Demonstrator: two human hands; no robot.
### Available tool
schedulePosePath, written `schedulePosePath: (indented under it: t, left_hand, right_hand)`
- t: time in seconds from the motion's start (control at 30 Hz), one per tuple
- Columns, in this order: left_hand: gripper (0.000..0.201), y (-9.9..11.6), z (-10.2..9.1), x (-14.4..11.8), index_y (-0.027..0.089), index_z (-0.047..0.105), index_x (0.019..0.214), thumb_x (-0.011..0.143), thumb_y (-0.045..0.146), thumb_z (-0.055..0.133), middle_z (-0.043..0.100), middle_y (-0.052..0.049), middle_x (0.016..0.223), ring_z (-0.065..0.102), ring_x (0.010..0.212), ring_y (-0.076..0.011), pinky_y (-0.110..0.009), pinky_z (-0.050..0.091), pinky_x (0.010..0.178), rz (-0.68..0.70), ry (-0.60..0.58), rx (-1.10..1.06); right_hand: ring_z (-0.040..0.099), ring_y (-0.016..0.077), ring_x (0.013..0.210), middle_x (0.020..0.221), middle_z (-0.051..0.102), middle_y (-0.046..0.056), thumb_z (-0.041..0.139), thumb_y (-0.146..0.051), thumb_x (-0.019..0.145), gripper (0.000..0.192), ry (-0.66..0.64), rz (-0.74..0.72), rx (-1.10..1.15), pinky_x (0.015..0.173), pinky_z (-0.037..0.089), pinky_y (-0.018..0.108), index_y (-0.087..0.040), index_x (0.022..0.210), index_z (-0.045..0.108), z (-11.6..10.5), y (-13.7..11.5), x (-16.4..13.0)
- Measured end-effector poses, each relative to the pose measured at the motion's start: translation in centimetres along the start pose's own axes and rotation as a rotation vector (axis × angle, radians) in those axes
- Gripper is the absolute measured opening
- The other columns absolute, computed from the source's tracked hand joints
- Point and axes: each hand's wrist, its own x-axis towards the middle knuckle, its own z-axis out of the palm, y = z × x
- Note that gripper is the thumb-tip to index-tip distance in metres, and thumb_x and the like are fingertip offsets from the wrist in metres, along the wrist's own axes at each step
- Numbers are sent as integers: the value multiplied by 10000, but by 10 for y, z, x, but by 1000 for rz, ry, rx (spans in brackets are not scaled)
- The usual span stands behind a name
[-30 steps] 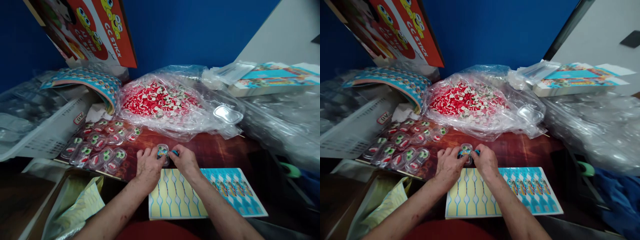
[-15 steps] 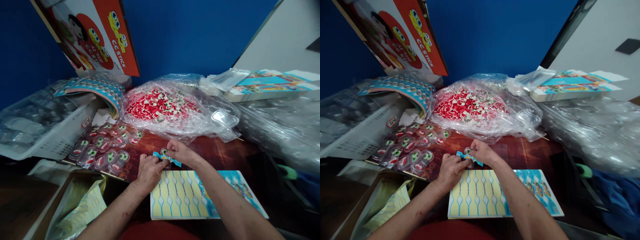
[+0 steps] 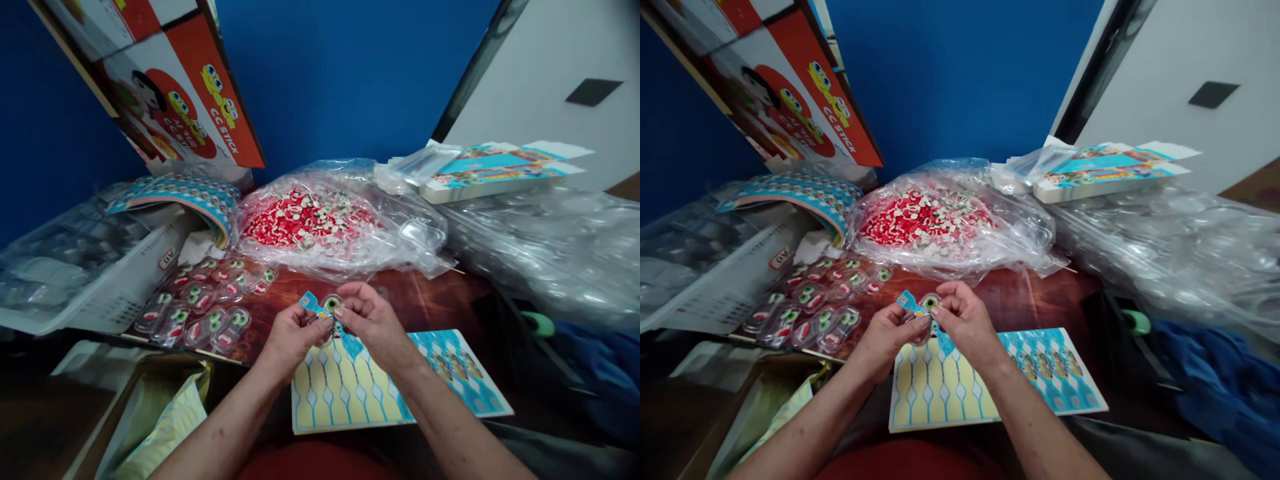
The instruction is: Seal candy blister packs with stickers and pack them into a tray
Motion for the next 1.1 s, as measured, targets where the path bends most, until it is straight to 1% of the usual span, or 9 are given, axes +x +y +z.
schedulePosePath:
  t: [0.1, 0.27, 0.43, 0.5, 0.57, 0.67, 0.77, 0.9, 1.1]
  left_hand:
    - [323, -1, 0, -1, 118, 570, 665, 513, 308, 781, 570, 29, 531, 499, 441, -68, -215, 419, 481, -3, -4, -45]
    - [289, 1, 2, -5, 115, 576, 676, 531, 265, 777, 613, 3, 555, 535, 453, -85, -217, 423, 485, 4, 17, -134]
    - [269, 6, 7, -12, 98, 595, 647, 530, 263, 774, 607, -15, 508, 543, 414, -108, -222, 417, 437, -77, -118, -191]
    - [281, 4, 8, -12, 105, 581, 619, 505, 256, 788, 596, -2, 493, 522, 394, -94, -212, 408, 420, -69, -54, -200]
    - [294, 0, 8, -10, 116, 573, 628, 491, 247, 797, 597, 14, 506, 517, 405, -82, -212, 425, 441, -21, 51, -212]
    - [296, -5, 8, -7, 127, 583, 667, 499, 246, 796, 620, 21, 556, 548, 465, -85, -218, 455, 497, 85, 171, -209]
    - [268, -10, 13, -7, 132, 610, 698, 529, 250, 781, 649, 11, 618, 574, 530, -93, -222, 472, 548, 165, 225, -169]
    - [214, -18, 22, -13, 131, 640, 668, 565, 276, 759, 650, 5, 613, 574, 555, -96, -221, 480, 573, 230, 238, -86]
    - [226, -25, 27, -18, 134, 662, 644, 591, 339, 739, 629, 2, 569, 524, 472, -84, -222, 448, 497, 114, 104, -27]
  right_hand:
    - [517, 75, 529, 611, 554, -63, 660, -264, 679, 371, -26, -5, -6, 508, 397, 204, -184, 987, 470, -6, -2, -7]
    - [560, 96, 608, 662, 561, -70, 655, -206, 697, 685, -277, -2, 19, 557, 440, 232, -257, 1290, 316, -15, -1, -19]
    - [575, 99, 620, 713, 605, -42, 590, -214, 737, 637, -411, -13, 20, 557, 452, 240, -247, 1309, 312, -24, 1, -24]
    - [583, 118, 647, 767, 625, -9, 595, -236, 728, 627, -321, -28, -99, 554, 459, 252, -233, 1300, 339, -29, 0, -25]
    - [586, 140, 691, 834, 629, 28, 605, -265, 717, 531, 4, -143, -297, 578, 467, 272, -208, 1220, 444, -33, -2, -28]
    - [568, 157, 697, 791, 615, 42, 578, -297, 749, 178, 496, -380, -597, 627, 457, 295, -182, 882, 607, -26, -6, -41]
    - [537, 141, 617, 664, 583, 23, 536, -296, 790, 162, 381, -435, -711, 577, 432, 270, -188, 696, 611, -6, -4, -52]
    - [539, 138, 655, 719, 579, 28, 492, -314, 829, 192, 287, -336, -496, 590, 440, 256, -181, 744, 601, 16, 12, -53]
    - [537, 136, 719, 819, 590, 23, 424, -367, 875, 219, 208, -222, -143, 657, 456, 243, -194, 895, 558, 10, 28, -50]
